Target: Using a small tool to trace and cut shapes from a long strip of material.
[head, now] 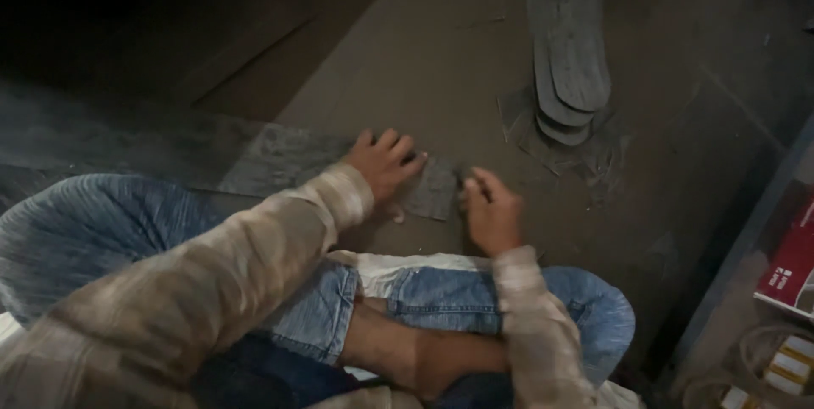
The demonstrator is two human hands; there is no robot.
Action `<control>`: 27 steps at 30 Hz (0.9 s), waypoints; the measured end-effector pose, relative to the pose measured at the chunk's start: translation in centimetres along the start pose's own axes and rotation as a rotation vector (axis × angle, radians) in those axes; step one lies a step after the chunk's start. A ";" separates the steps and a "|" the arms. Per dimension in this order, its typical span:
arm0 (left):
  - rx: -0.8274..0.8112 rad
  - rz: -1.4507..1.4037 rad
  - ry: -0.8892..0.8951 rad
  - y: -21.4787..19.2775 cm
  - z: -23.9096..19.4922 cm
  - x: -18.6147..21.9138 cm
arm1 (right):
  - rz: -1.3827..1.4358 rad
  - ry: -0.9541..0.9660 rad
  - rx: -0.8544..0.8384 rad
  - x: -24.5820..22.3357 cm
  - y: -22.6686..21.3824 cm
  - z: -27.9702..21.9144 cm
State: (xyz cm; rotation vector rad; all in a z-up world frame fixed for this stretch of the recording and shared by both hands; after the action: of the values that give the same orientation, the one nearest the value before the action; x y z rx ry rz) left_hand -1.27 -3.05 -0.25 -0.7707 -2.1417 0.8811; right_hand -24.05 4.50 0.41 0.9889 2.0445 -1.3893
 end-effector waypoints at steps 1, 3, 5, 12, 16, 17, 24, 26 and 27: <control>0.040 0.014 0.044 0.2 -0.1 -0.4 | -0.121 -0.140 0.007 -0.2 1.0 -0.1; 0.045 0.000 0.084 1.2 -0.2 -1.0 | -0.286 -0.230 -0.007 -0.6 1.5 -0.1; 0.068 0.006 0.125 1.7 0.3 -1.8 | -0.456 -0.334 -0.002 -0.5 1.5 0.8; 0.164 -0.010 0.147 2.2 0.5 -2.4 | -0.672 -0.377 -0.128 1.0 1.4 2.3; 0.145 -0.003 0.144 1.9 0.4 -2.4 | -0.764 -0.303 -0.226 1.0 1.3 2.7; 0.145 -0.003 0.143 1.9 0.5 -2.4 | -0.763 -0.304 -0.227 1.1 1.2 2.9; 0.122 -0.010 0.110 1.9 0.7 -2.5 | -0.850 -0.392 -0.307 -1.8 0.3 3.6; 0.094 -0.024 0.093 1.5 0.6 -2.4 | -0.855 -0.386 -0.328 -1.7 0.0 3.5; 0.081 -0.025 0.086 1.5 0.4 -2.3 | -0.850 -0.394 -0.337 -1.5 0.0 3.3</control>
State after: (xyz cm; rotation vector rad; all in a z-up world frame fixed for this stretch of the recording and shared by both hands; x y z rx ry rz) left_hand 0.14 -3.99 -2.46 -0.7262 -2.0238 0.8995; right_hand -23.13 1.01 0.26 -0.3394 2.3456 -1.3678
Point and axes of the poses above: each hand's wrist, its own z-axis towards the middle knuckle, its own y-axis out of the palm, x = y × z, the point moved 3 cm from there along z, towards the middle knuckle, and after that the axes turned 15 degrees about -x, right-handed, at the moved point
